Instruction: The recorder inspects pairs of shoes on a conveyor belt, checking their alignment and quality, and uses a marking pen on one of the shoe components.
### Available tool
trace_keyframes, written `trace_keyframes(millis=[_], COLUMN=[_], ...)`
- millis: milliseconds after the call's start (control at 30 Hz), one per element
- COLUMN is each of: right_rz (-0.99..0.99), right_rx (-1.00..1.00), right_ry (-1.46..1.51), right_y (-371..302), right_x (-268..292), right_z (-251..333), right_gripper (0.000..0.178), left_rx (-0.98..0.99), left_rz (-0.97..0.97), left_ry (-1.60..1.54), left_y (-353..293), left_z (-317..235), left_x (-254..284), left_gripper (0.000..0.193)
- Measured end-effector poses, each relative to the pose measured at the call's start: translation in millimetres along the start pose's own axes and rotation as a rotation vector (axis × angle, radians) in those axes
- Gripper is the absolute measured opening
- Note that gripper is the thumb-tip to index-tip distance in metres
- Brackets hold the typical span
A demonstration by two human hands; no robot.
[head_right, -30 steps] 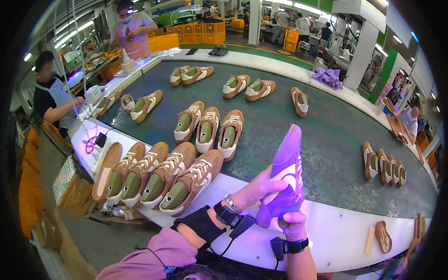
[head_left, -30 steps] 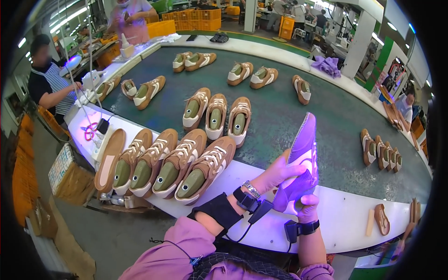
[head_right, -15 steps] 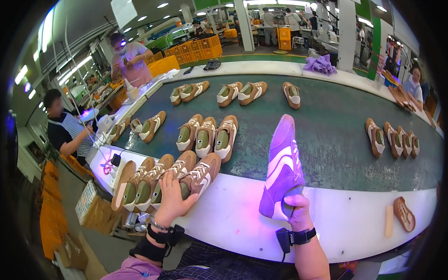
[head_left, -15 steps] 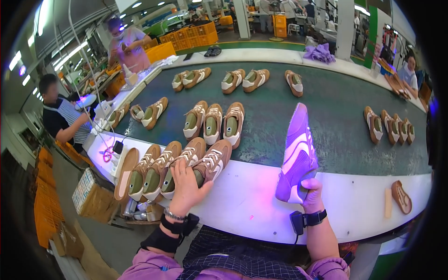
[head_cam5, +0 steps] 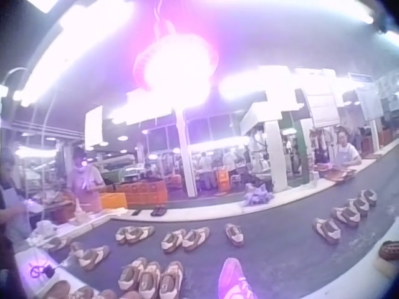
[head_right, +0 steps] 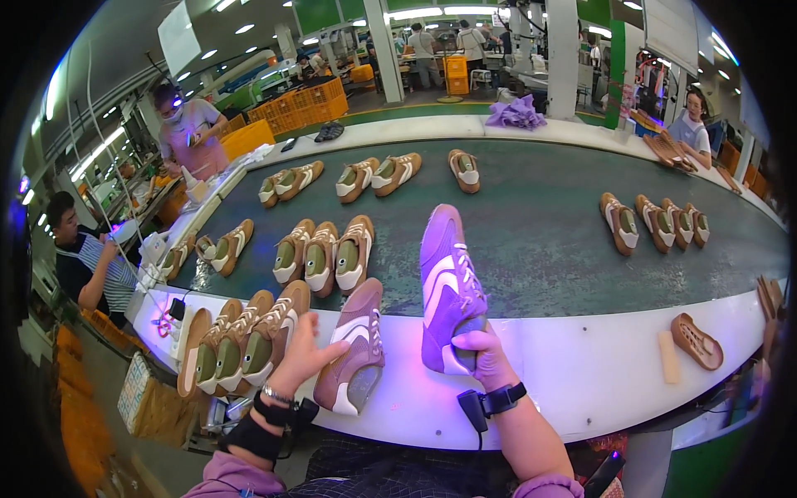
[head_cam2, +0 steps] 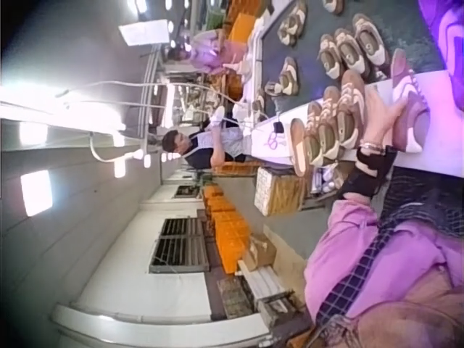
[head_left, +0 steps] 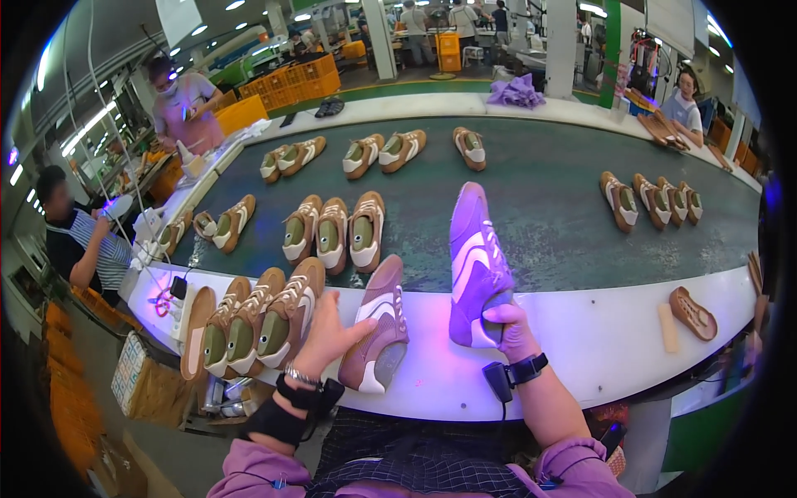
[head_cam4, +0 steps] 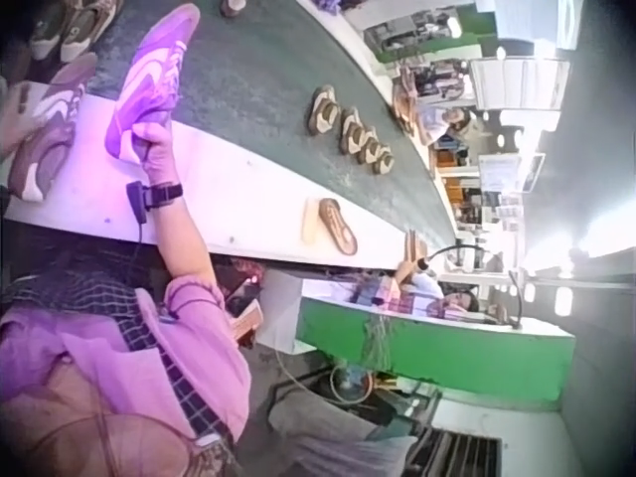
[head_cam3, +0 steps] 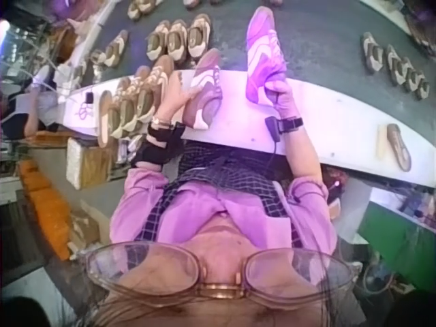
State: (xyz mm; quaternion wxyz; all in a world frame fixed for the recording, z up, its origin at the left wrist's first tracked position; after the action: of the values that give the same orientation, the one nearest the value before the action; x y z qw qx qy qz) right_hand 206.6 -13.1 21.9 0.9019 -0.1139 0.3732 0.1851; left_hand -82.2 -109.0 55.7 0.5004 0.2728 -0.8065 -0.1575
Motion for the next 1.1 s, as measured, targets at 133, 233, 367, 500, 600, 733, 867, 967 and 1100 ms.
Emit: trace_keyframes(millis=[133, 233, 367, 500, 600, 733, 867, 967, 1100], right_rz=[0.0, -0.019, -0.014, -0.017, -0.016, -0.019, 0.125, 0.198, 0.16], right_rx=[-0.005, -0.053, 0.052, 0.227, 0.47, 0.26, 0.066, -0.051, -0.087], right_ry=[-0.017, -0.075, -0.121, -0.187, -0.174, -0.094, -0.133, -0.221, -0.172], right_y=[4.3, 1.7, 1.4, -3.1, 4.1, 8.6, 13.1, 16.5, 10.2], right_x=[9.5, 5.1, 4.7, -3.1, 5.6, 21.6, 45.0, 52.9, 39.6], right_z=[-3.9, 1.6, 7.0, 17.9, 26.5, 35.4, 37.9, 36.6, 39.0], right_gripper=[0.082, 0.084, 0.085, 0.091, 0.09, 0.083, 0.088, 0.093, 0.096], left_rx=[0.605, 0.683, 0.773, 0.541, 0.48, 0.445, 0.417, 0.431, 0.595], left_rz=[0.784, 0.764, 0.704, 0.618, 0.743, 0.98, 1.111, 1.15, 1.015], left_ry=[-0.788, -0.921, -1.255, -1.722, -1.746, -1.708, -1.7, -1.767, -1.916], left_y=[6.7, -0.9, 4.3, 32.4, 45.1, 38.4, 32.4, 31.7, 26.0], left_z=[-2.6, -0.7, -10.2, -43.7, -53.5, -58.3, -61.7, -60.8, -68.3], left_x=[-34.9, -35.4, -39.5, -58.7, -92.3, -125.8, -130.8, -137.0, -141.0], left_gripper=[0.057, 0.051, 0.051, 0.054, 0.072, 0.091, 0.092, 0.092, 0.075])
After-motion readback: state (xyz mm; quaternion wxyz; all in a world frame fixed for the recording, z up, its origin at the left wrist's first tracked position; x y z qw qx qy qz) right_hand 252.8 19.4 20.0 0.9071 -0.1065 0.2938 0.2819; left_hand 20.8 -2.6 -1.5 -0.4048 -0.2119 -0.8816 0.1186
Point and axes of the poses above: each hand's wrist, its own y-axis towards the middle knuckle, its own x-axis out of the back of the hand, z = x × y, the point moved 2 cm from there along y, towards the middle knuckle, and after that the axes turned 7 degrees about -z, right-handed, at the moved point
